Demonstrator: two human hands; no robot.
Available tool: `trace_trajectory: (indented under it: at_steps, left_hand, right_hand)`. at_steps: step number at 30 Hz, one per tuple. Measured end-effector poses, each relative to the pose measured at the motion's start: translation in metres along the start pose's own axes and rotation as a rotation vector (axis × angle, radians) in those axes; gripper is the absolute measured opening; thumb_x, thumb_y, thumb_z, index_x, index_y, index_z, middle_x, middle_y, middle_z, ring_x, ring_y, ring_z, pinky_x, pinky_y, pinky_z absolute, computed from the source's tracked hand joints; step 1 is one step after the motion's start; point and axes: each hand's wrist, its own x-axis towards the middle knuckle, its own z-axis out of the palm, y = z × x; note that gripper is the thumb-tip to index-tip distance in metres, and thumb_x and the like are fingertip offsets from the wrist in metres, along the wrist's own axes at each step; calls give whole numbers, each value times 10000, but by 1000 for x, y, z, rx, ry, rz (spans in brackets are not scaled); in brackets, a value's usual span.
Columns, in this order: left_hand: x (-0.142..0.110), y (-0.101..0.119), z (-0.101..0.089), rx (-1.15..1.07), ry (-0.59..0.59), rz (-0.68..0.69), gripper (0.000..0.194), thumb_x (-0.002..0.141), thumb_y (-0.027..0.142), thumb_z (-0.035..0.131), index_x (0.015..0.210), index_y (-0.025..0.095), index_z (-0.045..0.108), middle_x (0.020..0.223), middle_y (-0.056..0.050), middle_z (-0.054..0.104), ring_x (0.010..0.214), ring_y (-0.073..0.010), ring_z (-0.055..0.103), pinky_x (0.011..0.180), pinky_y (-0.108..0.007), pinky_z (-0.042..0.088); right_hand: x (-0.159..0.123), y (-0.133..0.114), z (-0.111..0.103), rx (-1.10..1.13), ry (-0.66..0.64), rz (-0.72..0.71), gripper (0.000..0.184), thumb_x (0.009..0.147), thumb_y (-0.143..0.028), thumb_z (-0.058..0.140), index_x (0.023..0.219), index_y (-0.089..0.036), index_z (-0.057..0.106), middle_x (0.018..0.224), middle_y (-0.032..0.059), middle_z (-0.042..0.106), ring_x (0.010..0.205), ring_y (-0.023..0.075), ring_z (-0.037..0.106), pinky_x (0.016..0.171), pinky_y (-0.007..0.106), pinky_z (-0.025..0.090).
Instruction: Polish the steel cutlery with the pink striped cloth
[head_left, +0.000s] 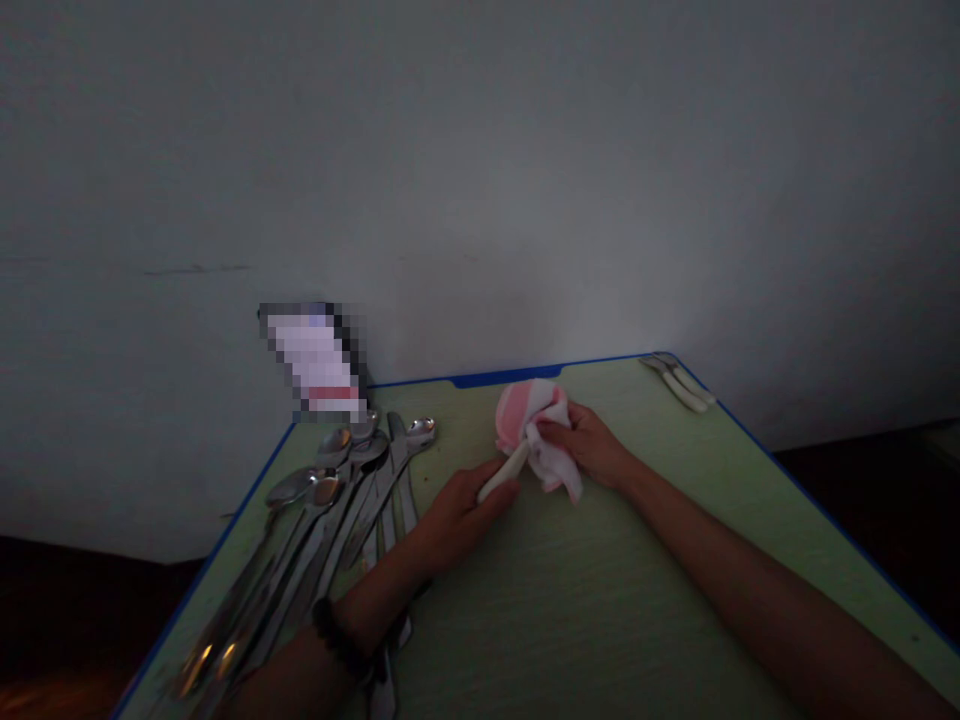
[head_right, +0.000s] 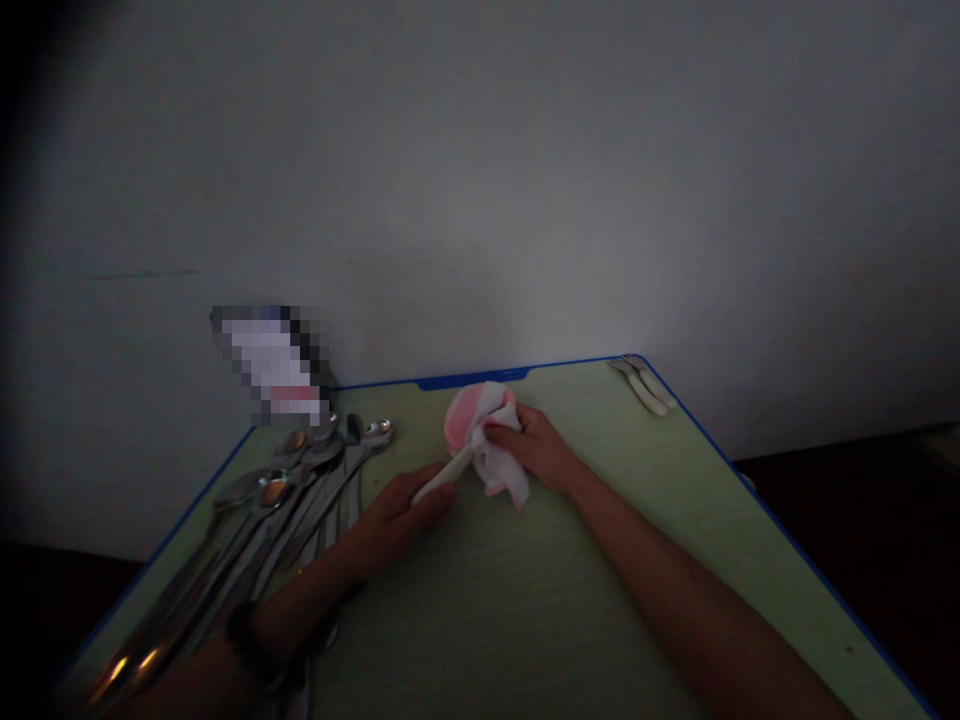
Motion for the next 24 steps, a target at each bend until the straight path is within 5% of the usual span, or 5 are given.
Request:
trace_trajectory:
  at_steps: [10,14,17,21,24]
  left_hand:
    - [-1,4,2,-51,15,31,318,889,370,348,933,156,578,659,20,512,584,-116,444,533,-208,328]
    - [-1,1,3,-132,68,8,327,887,373,356,742,151,547,554,44,429,505,-94,384,479,-199,285]
    - [0,-4,3,-209,167,-34,305,878,382,373,705,159,487,544,51,407,480,-86,373,443,-189,272]
    - [4,-8,4,-271,440,-40,181,855,370,441,906,196,434,531,84,370,438,-76,352,403,-164,267]
    - [7,-10,4,-308,540,-6,187,856,358,454,965,216,400,513,98,330,417,-70,329,382,-151,252]
  right_hand:
    - [3,6,-3,8,17,-17,321,768,-455,549,823,-146,615,685,7,612,605,115,538,612,249,446]
    - [1,5,-5,25,-44,26,311,743,-433,582,845,-140,614,737,31,633,644,133,565,650,275,460]
    - [1,5,-7,25,-80,40,251,687,-347,648,825,-140,612,751,26,639,651,130,571,656,270,459]
    - [1,2,-8,-8,-110,26,228,654,-243,660,856,-147,617,784,15,650,666,120,573,670,260,451]
    - [0,-3,-6,-61,-145,26,265,645,-211,661,898,-140,633,863,36,661,727,133,584,711,276,449]
